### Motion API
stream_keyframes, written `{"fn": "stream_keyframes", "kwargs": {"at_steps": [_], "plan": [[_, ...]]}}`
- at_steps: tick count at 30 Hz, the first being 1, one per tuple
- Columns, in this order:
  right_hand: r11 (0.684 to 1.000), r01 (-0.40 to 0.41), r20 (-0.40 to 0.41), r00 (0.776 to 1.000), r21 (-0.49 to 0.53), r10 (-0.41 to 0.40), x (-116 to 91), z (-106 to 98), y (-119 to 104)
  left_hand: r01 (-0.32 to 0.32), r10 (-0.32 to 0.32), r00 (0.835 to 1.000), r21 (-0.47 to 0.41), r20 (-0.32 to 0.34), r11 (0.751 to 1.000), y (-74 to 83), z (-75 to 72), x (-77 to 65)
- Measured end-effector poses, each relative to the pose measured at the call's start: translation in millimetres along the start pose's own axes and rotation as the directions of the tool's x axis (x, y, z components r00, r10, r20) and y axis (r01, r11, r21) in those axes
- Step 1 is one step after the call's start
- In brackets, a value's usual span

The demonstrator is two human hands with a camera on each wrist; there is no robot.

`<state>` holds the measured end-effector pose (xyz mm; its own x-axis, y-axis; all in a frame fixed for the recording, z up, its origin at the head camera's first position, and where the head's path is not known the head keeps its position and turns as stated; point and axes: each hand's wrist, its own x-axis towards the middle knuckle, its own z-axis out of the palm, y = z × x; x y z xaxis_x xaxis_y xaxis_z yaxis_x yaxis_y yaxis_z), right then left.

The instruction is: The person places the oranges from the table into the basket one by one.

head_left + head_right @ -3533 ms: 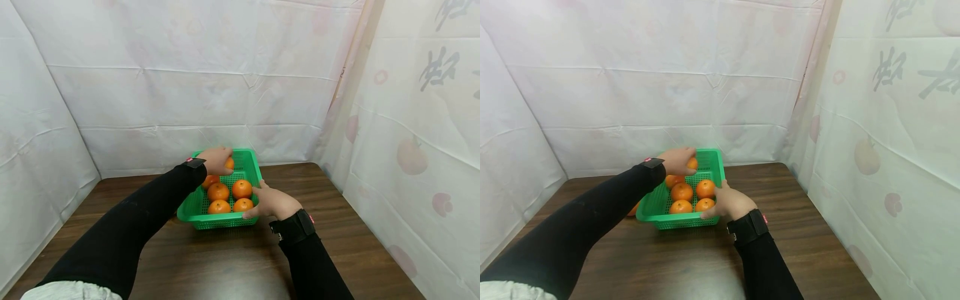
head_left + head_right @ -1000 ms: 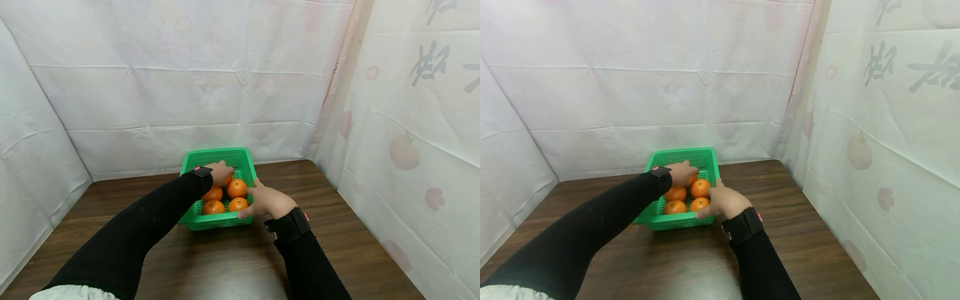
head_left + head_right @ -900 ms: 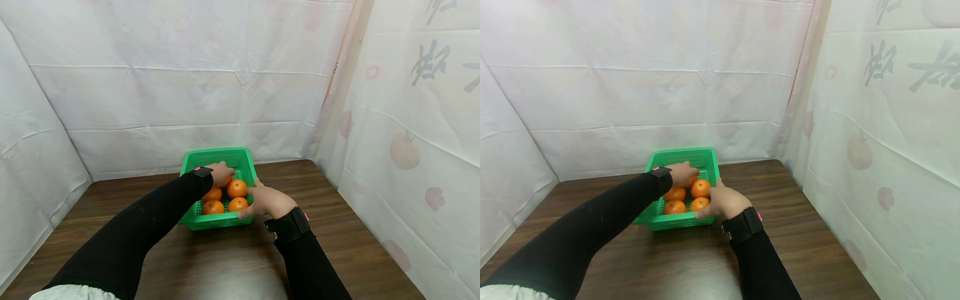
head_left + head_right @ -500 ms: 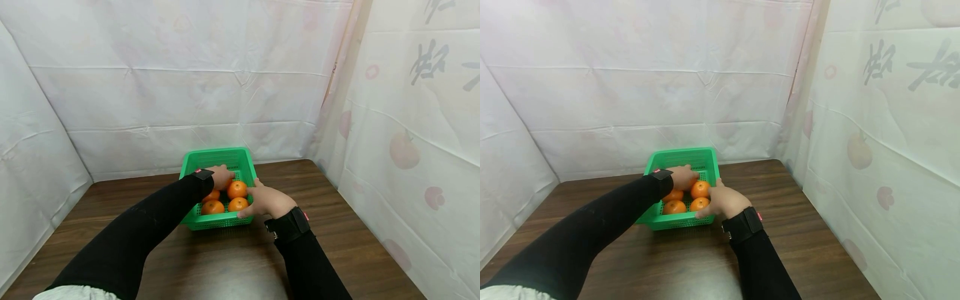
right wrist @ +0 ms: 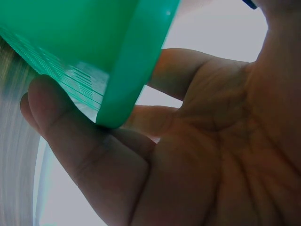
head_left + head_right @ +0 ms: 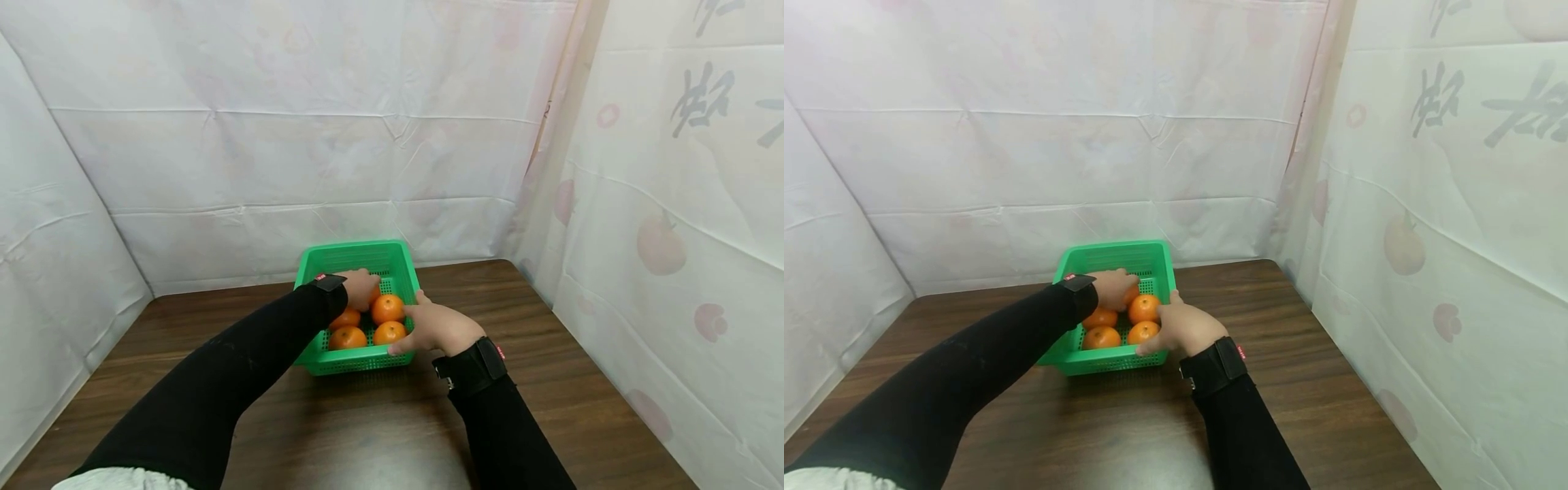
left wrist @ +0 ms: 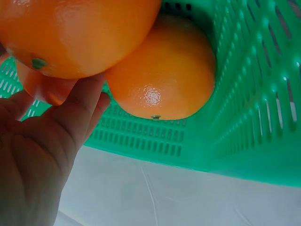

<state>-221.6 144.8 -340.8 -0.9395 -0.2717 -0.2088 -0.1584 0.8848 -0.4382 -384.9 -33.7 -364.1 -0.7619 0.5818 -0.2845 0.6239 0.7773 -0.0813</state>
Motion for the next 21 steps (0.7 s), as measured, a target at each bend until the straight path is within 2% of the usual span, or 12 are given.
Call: {"fn": "stream_keyframes", "kwargs": {"at_steps": [9, 21], "plan": [[1.0, 0.002, -0.001, 1.0, 0.001, -0.002, -0.4, -0.1, -0.9, 0.013, -0.013, 1.0, 0.005, -0.008, 1.0, -8.5, -0.7, -1.3], [1.0, 0.002, 0.005, 1.0, 0.002, -0.002, 0.3, -0.5, 1.2, -0.005, 0.004, 1.0, -0.074, -0.004, 0.997, -12.3, -15.5, -20.3]]}}
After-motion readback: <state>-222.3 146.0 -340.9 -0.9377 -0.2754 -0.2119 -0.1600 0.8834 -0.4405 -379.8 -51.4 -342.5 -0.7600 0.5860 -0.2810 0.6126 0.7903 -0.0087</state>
